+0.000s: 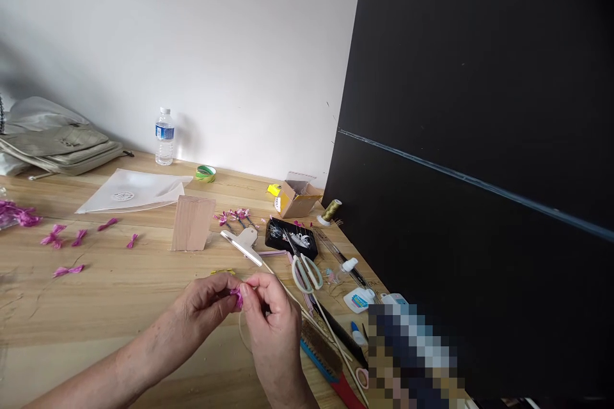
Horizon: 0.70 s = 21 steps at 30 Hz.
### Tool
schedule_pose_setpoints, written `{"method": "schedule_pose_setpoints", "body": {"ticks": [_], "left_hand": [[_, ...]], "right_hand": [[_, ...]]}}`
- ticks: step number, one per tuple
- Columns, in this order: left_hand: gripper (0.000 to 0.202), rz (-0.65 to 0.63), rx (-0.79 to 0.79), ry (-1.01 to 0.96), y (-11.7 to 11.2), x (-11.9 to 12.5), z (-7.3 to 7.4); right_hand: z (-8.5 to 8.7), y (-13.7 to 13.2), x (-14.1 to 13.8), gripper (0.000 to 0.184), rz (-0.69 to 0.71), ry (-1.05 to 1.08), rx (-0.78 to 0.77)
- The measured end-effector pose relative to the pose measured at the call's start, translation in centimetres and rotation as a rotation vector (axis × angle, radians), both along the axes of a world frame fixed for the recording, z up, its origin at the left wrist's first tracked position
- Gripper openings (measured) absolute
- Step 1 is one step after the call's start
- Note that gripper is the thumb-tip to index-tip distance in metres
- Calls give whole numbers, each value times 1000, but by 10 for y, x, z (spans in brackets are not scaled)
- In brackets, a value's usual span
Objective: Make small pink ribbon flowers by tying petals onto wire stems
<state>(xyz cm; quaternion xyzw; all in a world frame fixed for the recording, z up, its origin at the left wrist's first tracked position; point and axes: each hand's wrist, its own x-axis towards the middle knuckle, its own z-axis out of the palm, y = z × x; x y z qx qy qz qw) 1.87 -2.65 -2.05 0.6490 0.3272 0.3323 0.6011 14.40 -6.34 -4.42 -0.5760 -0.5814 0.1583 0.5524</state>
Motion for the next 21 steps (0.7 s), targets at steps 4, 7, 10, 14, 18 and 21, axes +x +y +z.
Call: {"method": "schedule_pose_setpoints", "body": {"ticks": [4,7,10,14,18,21], "left_hand": [[26,10,46,61,-3,-1,-2],[27,20,8,37,-3,1,0],[26,8,-63,-18,-3,2,4],[29,0,-120,-79,-1,2,4],[31,-7,-150,-106,1,1,4],[28,-10,-185,-74,0,-1,10]], "right_hand": [[0,1,-1,13,-12,8,-8],[1,1,-3,13,3,50,-23],[4,1,-5,12,20,80,-32],[4,-2,-6,13,29,100,-28],[4,-4,-7,15,110,225,-61],[5,-3,-7,19,173,348,-71]]}}
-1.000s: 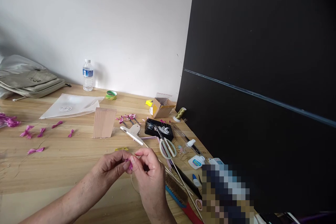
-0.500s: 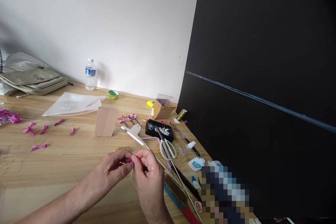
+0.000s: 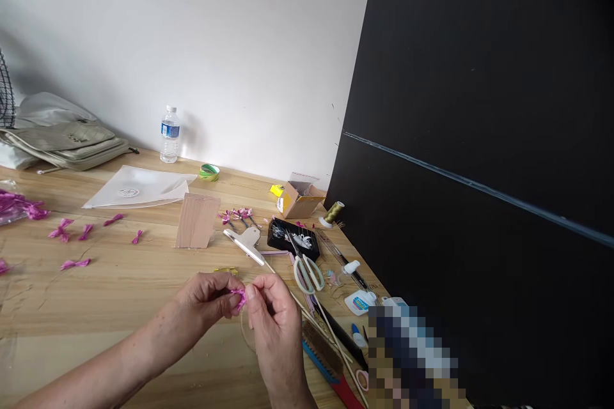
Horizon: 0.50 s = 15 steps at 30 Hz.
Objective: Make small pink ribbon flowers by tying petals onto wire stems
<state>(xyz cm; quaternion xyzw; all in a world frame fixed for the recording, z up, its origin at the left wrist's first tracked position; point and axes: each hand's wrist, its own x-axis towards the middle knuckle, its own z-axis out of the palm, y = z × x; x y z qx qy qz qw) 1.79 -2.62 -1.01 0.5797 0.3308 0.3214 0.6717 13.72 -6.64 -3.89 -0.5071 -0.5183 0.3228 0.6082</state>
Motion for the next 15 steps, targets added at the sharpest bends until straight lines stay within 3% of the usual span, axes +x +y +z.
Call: {"method": "schedule_pose_setpoints", "body": {"ticks": [6,15], "left_hand": [[22,2,-56,42,-4,-4,12],[23,-17,-117,47,-4,-10,-1]], "right_hand": [[-1,2,2,23,33,100,-67],[-2,1,7,17,-101,-326,-12]]}}
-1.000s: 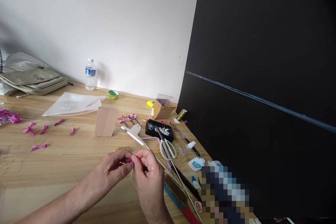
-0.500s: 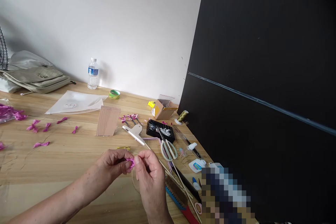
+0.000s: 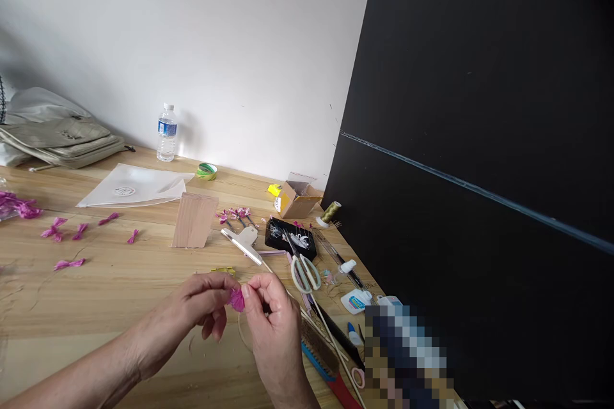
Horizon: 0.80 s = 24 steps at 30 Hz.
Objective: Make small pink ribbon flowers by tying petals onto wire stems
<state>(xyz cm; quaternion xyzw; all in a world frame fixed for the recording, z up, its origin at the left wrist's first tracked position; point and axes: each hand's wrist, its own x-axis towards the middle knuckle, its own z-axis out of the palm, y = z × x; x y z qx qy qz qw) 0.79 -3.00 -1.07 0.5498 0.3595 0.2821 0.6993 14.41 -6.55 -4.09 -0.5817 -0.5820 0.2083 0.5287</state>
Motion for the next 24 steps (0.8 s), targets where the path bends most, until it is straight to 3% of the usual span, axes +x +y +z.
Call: {"method": "schedule_pose_setpoints", "body": {"ticks": [7,12,24], "left_hand": [[40,-26,21,-52,-2,3,-4],[38,-31,15,-109,0,5,-9],[39,-13,66,9,3,0,1]], "right_hand": [[4,-1,-2,16,-24,-164,55],[2,1,-2,18,23,-39,-3],[6,-1,-4,17,61,64,3]]}}
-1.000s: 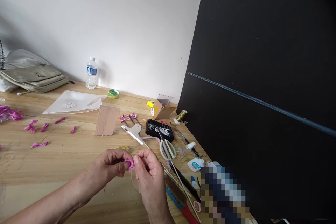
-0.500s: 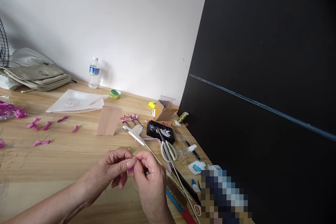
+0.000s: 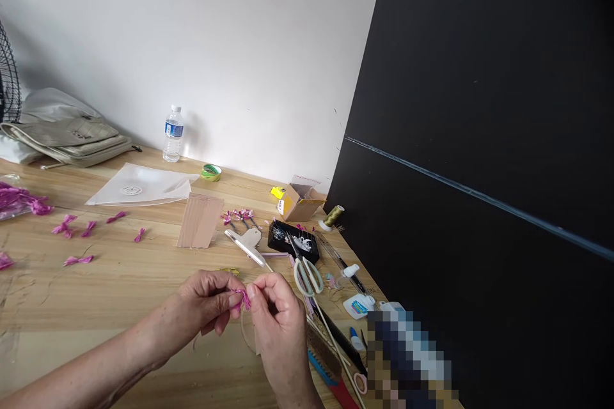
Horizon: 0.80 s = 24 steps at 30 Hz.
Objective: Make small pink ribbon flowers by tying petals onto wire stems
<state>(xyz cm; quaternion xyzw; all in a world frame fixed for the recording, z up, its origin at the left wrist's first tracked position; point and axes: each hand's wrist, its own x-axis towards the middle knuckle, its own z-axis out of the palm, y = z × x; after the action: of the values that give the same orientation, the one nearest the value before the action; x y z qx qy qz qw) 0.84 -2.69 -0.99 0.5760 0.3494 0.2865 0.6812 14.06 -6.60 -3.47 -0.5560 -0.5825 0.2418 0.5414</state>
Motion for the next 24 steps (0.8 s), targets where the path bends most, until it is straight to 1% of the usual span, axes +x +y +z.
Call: {"method": "schedule_pose_setpoints", "body": {"ticks": [3,6,7,9,12,14,18,21,24], "left_hand": [[33,9,-36,-52,-4,-1,-1],[27,25,-80,-173,-9,-1,0],[28,22,-79,-195,-10,-1,0],[32,19,-59,-181,-12,0,1],[34,27,-68,-120,-9,2,1],[32,18,-112,-137,-5,1,-2],[28,-60,-181,-170,3,-4,-7],[28,-90,-165,-122,7,-8,-8],[32,-76,-104,-58,8,-10,-6]], "right_hand": [[-1,0,0,16,-75,-122,55],[-2,-1,0,15,-104,-260,141],[-2,-2,-1,15,-112,-298,167],[-3,-3,-2,14,-121,-336,193],[-2,-3,-4,11,-74,-276,141],[0,-3,-6,11,-42,-212,83],[4,-3,-8,12,-39,-141,26],[3,-4,-9,14,-1,-71,-3],[1,-4,-10,14,12,-46,1]]}}
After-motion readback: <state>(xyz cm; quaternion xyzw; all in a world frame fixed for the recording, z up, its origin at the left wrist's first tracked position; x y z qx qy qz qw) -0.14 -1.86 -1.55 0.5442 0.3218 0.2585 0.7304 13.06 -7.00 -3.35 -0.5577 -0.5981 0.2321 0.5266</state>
